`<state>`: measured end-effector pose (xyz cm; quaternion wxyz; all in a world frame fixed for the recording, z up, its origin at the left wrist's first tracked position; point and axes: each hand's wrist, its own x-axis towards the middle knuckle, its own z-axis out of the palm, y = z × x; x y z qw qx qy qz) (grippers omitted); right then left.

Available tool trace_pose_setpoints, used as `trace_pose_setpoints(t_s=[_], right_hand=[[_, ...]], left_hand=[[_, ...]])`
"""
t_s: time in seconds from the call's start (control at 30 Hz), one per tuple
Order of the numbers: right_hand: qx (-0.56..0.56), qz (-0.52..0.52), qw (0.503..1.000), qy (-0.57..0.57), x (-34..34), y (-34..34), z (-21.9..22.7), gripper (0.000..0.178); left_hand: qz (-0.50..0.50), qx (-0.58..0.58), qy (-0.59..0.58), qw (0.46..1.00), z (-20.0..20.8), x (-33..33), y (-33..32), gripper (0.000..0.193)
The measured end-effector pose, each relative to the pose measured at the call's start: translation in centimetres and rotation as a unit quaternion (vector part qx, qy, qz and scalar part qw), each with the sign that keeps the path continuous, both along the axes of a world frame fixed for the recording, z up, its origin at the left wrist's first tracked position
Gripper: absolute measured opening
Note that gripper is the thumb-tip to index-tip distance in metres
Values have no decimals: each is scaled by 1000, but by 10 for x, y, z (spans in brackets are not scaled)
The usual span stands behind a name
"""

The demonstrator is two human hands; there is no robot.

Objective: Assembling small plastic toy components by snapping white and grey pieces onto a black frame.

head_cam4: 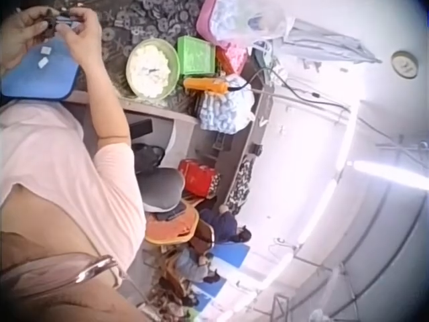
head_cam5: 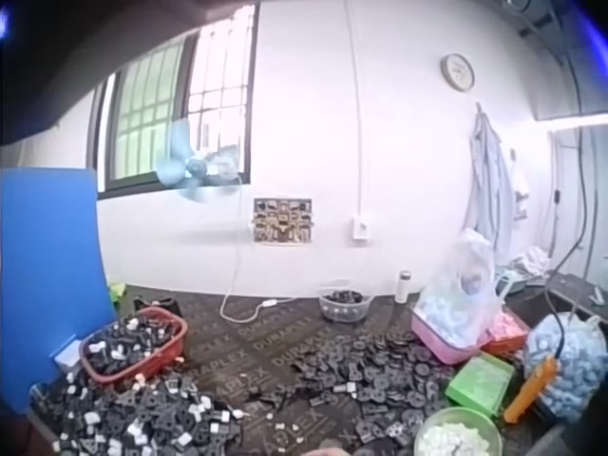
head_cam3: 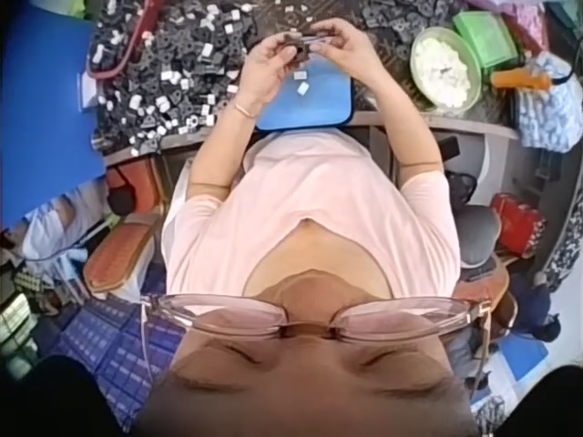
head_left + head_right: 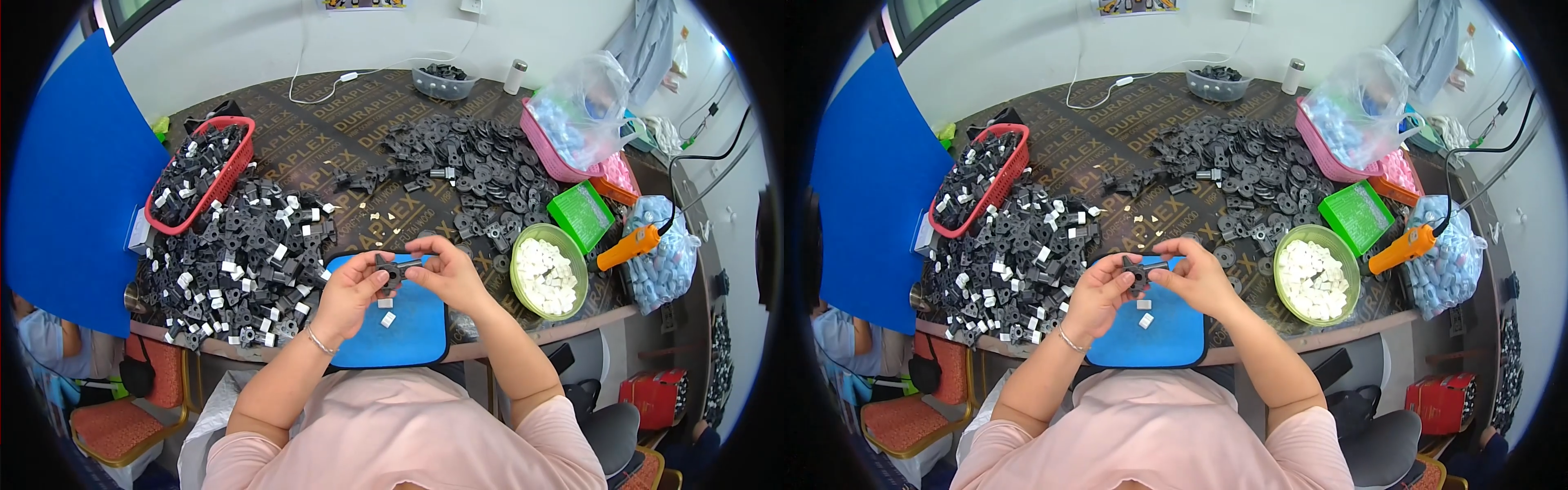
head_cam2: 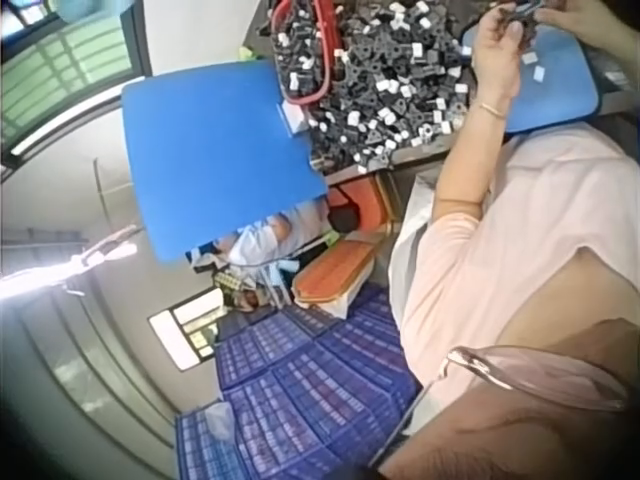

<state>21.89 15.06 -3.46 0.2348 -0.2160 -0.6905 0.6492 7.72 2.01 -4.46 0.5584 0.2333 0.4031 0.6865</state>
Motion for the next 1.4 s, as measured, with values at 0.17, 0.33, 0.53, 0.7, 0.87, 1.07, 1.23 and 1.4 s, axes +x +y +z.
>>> trace_pose_setpoints(t_s=[0.17,0.33,0.53,0.7,0.87,1.07,1.23,1.4], right_hand=[[-20,0,1000,-21,4,-6,-14,15],[-35,-14,999,19,0,-11,-29,14],[149,43,976,-151,-8,-12,-46,30],[344,92,909,-219,-6,-24,-60,25],[364,31,901,-235,-6,-10,-57,21],[321,17,917,-236,-2,-3,-59,23],[325,23,914,-243,-3,1,-60,26],[320,36,912,-255,-5,7,-62,28]], left_hand=[[23,-22,112,993,-4,5,-1,25],[24,-47,152,987,-5,4,-5,24],[141,-51,244,958,-11,-23,-9,24],[123,-69,263,955,-2,-32,-12,25],[24,-80,354,932,-18,-23,-8,25],[-4,-1,570,822,-42,-10,10,26],[-6,-27,688,726,-30,7,13,26],[-35,-31,751,658,-15,17,23,24]])
